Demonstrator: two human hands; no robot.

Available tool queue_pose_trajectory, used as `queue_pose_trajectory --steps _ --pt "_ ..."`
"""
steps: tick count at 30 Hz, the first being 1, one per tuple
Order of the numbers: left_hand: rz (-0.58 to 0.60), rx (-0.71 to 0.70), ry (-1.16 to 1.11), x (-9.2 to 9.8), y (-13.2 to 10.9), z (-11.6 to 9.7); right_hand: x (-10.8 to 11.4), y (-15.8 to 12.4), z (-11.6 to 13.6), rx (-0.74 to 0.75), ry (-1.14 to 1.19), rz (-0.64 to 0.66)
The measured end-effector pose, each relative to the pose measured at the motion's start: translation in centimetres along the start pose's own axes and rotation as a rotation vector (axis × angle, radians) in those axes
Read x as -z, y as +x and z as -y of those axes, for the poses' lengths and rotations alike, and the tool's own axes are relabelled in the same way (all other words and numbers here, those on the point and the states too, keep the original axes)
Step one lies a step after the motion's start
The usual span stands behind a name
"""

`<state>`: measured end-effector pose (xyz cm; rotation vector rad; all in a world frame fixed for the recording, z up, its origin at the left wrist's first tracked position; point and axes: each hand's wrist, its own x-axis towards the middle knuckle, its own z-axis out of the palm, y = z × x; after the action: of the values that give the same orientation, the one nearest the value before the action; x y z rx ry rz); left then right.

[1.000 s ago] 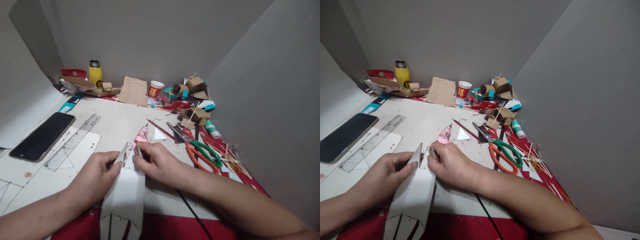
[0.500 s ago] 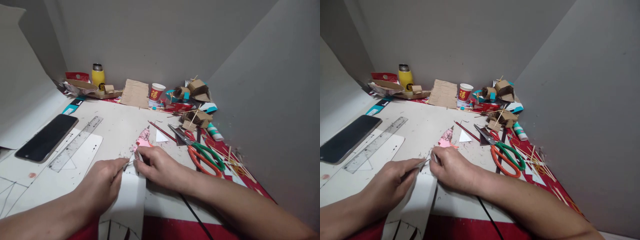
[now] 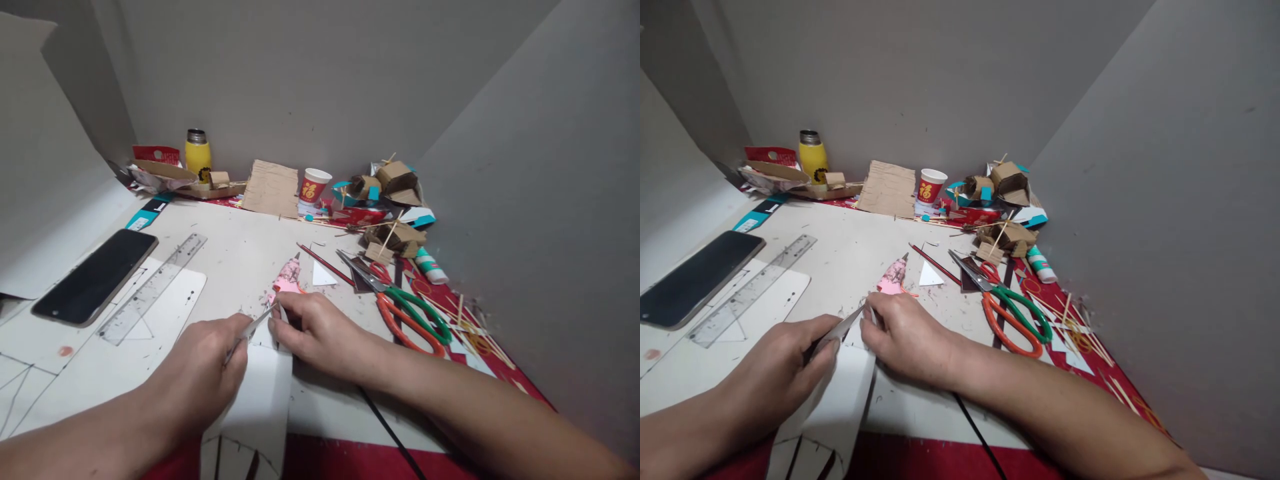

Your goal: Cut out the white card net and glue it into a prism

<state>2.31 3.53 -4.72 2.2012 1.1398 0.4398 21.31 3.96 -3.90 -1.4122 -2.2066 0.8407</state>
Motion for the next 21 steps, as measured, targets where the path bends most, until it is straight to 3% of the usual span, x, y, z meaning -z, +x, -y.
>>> queue_pose_trajectory --steps 17,21 --pt "-0.039 0.033 -0.076 -0.32 -0.08 0.06 -0.03 -0.24 0.04 0.017 0.011 -0.015" --pt "-0.083 0.023 -0.200 -0.21 0.35 0.06 -0.02 -0.09 0.25 0.019 0.011 0.001"
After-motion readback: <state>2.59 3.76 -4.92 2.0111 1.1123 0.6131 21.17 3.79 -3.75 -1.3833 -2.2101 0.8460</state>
